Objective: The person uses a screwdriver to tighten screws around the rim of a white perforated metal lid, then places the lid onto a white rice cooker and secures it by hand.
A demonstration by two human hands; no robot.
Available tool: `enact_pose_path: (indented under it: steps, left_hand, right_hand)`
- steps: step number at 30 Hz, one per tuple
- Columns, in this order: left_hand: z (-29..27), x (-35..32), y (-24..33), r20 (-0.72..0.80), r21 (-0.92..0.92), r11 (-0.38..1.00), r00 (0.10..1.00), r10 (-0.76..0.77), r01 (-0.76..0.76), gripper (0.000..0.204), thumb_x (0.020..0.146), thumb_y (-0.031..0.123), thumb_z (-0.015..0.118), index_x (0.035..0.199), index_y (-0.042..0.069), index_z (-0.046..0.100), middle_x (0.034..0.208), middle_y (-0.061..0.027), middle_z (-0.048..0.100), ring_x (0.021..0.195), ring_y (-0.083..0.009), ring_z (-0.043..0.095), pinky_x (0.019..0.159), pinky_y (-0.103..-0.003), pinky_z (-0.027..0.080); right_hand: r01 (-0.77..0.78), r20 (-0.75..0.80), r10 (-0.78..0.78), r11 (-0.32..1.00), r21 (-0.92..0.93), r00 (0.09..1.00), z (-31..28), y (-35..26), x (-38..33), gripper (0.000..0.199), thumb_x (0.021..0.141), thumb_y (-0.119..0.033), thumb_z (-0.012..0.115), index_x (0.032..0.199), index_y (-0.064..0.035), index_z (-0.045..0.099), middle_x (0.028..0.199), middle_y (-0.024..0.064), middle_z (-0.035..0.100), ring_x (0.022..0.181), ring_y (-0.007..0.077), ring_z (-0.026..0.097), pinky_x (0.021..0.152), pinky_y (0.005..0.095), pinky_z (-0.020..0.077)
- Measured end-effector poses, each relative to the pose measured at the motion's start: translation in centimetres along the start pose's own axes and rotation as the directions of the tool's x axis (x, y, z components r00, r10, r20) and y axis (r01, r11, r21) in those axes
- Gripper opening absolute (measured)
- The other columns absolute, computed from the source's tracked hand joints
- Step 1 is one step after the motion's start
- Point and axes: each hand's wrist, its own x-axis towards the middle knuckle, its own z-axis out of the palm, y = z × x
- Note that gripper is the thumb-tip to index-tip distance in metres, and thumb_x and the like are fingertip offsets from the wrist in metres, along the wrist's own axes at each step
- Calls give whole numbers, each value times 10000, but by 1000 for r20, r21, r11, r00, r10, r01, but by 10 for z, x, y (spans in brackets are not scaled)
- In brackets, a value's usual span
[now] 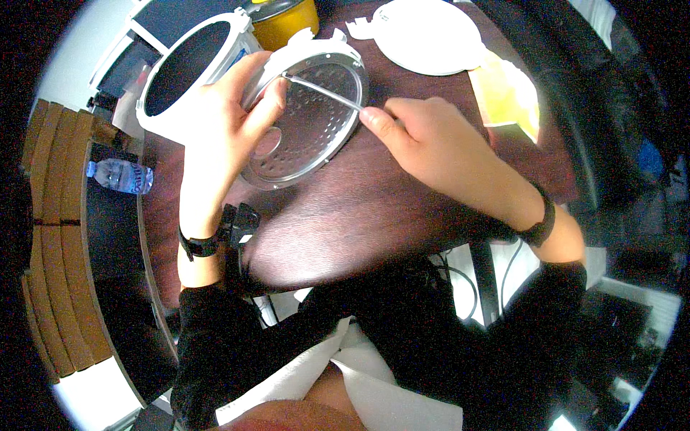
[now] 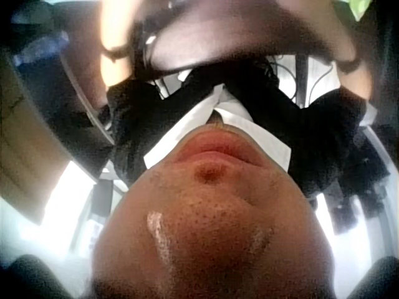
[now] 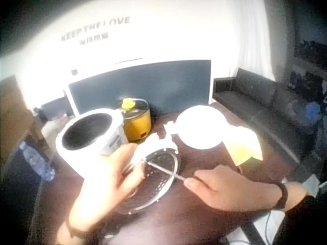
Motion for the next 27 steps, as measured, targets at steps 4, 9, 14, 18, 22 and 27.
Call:
enact_pose_path:
  steps: [4,9,14,18,22,27]
  left_hand:
    - [1,1,1,-9,23,998,998,59,-58,314,863,267,647,1036,5,629,660,-183,641,596,-301,666,569,-359,521]
    - [-1,-1,1,-38,69,992,993,110,-107,278,859,251,650,1005,15,625,617,-162,623,564,-295,654,543,-362,513]
    - [1,0,4,-36,75,992,994,107,-104,250,857,244,648,971,23,621,586,-157,601,553,-304,646,531,-366,507]
    - [2,-1,8,-20,54,995,996,85,-84,258,855,246,648,972,18,623,598,-164,606,568,-314,649,531,-370,507]
    - [-2,0,5,-8,8,998,998,66,-66,281,860,260,644,996,15,627,634,-180,621,588,-318,657,554,-369,515]
    - [-2,2,7,26,-22,999,998,49,-48,300,864,274,641,1020,18,631,662,-186,634,597,-310,663,574,-360,521]
  right_hand:
    - [85,-135,-135,943,-321,982,-10,-9,-2,411,946,-327,539,673,-20,544,592,204,548,590,418,565,541,497,423]
    - [97,-28,-102,984,-153,994,-14,-8,1,463,972,-356,488,666,-10,525,556,177,538,531,364,565,514,450,432]
    - [-392,497,74,717,576,865,15,10,1,507,1024,-431,332,746,-41,498,506,77,513,409,178,524,397,314,410]
    - [-625,630,-213,99,774,747,47,11,-9,510,1023,-482,240,805,-66,440,513,44,418,384,153,438,386,284,396]
    - [-625,642,-156,147,767,751,43,-1,-9,506,1029,-467,233,817,-68,459,514,34,434,392,146,453,391,274,398]
    - [-241,318,103,869,433,942,6,6,-8,461,1018,-377,391,740,-31,514,498,82,526,376,203,512,410,322,395]
